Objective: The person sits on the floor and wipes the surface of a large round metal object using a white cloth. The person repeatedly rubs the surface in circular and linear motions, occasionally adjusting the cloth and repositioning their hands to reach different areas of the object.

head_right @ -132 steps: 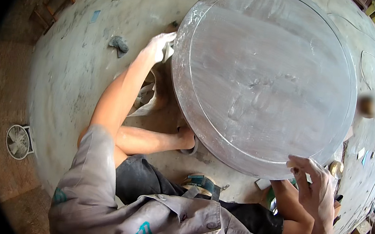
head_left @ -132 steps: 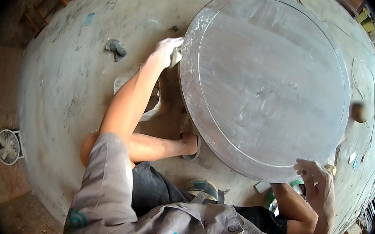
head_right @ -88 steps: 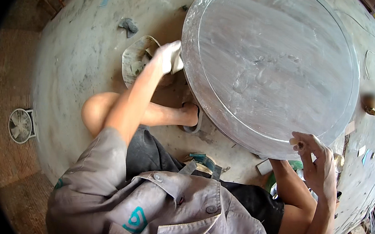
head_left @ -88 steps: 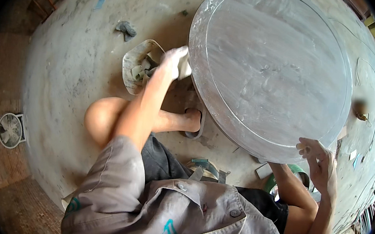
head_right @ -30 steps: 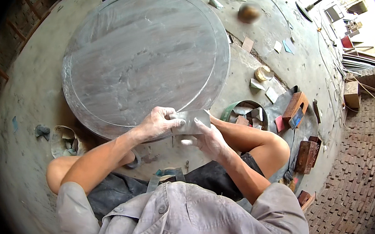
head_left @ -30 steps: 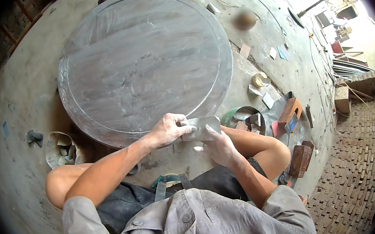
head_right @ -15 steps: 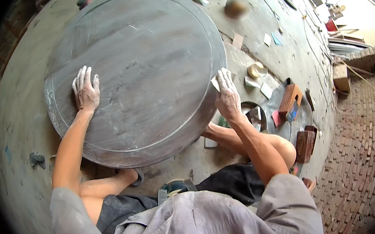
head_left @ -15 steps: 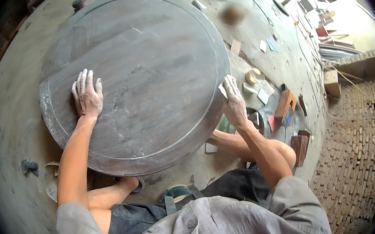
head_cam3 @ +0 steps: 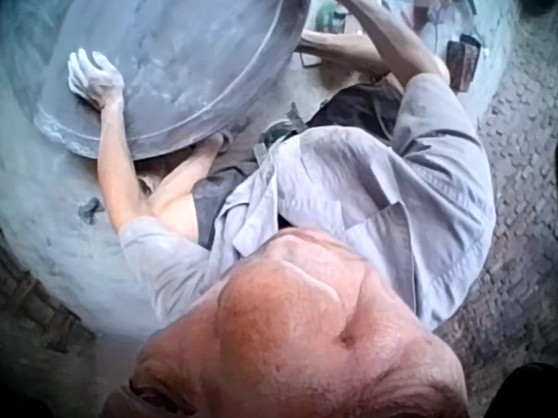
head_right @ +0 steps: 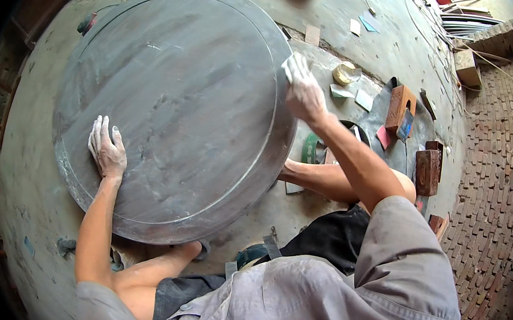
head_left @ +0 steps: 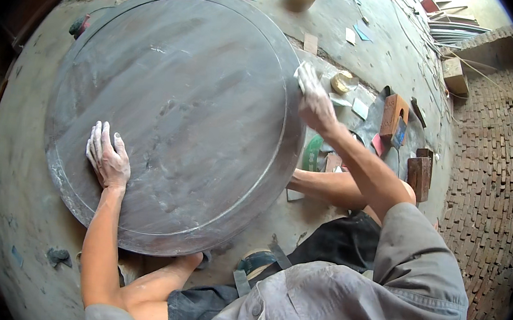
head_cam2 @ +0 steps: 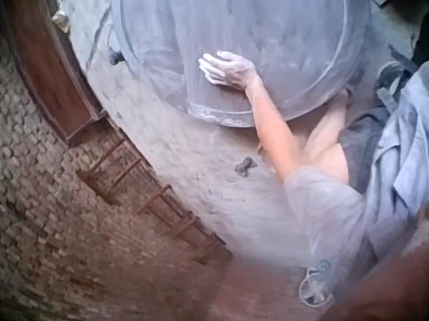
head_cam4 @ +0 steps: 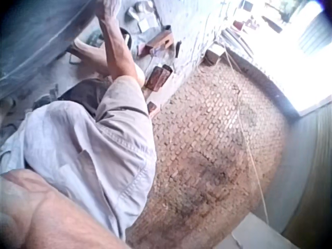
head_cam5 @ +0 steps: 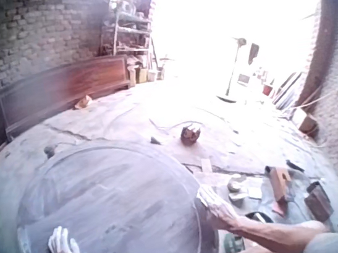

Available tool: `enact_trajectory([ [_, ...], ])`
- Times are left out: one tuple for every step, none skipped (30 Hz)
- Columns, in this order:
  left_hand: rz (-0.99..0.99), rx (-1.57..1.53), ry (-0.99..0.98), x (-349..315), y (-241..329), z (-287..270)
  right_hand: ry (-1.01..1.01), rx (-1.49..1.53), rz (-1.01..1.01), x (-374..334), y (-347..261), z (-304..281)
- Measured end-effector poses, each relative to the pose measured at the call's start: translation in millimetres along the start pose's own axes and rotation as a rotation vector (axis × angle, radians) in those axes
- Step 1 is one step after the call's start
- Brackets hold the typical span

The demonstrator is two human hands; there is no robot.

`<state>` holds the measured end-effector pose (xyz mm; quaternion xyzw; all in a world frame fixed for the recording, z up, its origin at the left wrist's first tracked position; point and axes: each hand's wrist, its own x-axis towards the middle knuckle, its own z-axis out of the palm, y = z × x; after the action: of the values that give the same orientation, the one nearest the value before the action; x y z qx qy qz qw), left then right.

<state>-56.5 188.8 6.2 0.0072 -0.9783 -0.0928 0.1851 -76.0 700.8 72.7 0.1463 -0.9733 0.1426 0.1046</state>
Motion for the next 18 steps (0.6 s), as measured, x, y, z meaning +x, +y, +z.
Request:
enact_trajectory([
  [0.002, 0.016, 0.001, -0.4, -3.8, -2.4, -0.041, -0.005, -0.013, -17.6, -14.2, 1.9],
  [0.012, 0.014, 0.008, -1.3, -3.7, 0.6, -0.032, -0.024, -0.045, -45.1, -24.7, 6.4],
  [0.017, 0.018, 0.005, -2.2, -5.2, -1.5, -0.021, -0.034, -0.078, -74.4, -40.6, 13.0],
  [0.021, 0.011, 0.002, -4.3, -3.5, 0.8, -0.055, 0.003, 0.03, -98.4, -59.5, 5.9],
  [0.023, 0.024, 0.012, -2.7, -5.4, -3.7, -0.078, 0.057, 0.127, -106.0, -69.3, 3.5],
  [0.031, 0.018, 0.007, -2.3, -3.4, -4.2, -0.064, 0.02, 0.051, -106.0, -63.1, 4.8],
  [0.026, 0.005, 0.003, 0.3, 2.7, -1.2, -0.037, -0.037, -0.016, -97.3, -43.5, 9.3],
  [0.023, 0.018, -0.009, -0.6, 0.6, -4.5, -0.011, -0.071, -0.044, -73.0, -33.8, 16.8],
  [0.021, 0.02, -0.017, -0.3, 0.1, -5.3, 0.015, -0.117, -0.069, -44.5, -21.6, 20.6],
  [0.03, 0.001, -0.024, 1.6, 3.5, -1.4, 0.02, -0.106, -0.039, -14.7, -3.4, 23.1],
  [0.039, -0.022, -0.017, 3.8, 7.5, 3.7, 0.025, -0.099, -0.01, 4.4, 10.7, 22.9],
  [0.041, -0.024, -0.017, 2.8, 4.9, 0.4, 0.025, -0.063, 0.009, 7.8, 9.4, 25.6],
  [0.044, -0.027, -0.017, 3.2, 2.3, -2.5, 0.026, -0.028, 0.028, 9.0, 8.5, 27.1],
  [0.048, -0.016, -0.026, 4.2, 1.2, -4.7, 0.026, 0.007, 0.049, 7.8, 7.7, 27.7],
  [0.045, -0.007, -0.029, 0.8, 0.0, -7.0, 0.019, -0.012, 0.051, -5.0, 4.6, 30.0],
  [0.05, 0.007, -0.018, -0.3, -2.4, -9.0, 0.03, -0.028, 0.053, -24.3, -3.0, 31.0],
  [0.053, 0.023, -0.006, -0.2, -4.8, -10.7, 0.041, -0.044, 0.055, -30.4, -8.8, 36.8],
  [0.046, 0.029, -0.014, -0.6, -5.3, -14.1, 0.039, -0.033, 0.048, -19.9, -18.2, 29.5],
])
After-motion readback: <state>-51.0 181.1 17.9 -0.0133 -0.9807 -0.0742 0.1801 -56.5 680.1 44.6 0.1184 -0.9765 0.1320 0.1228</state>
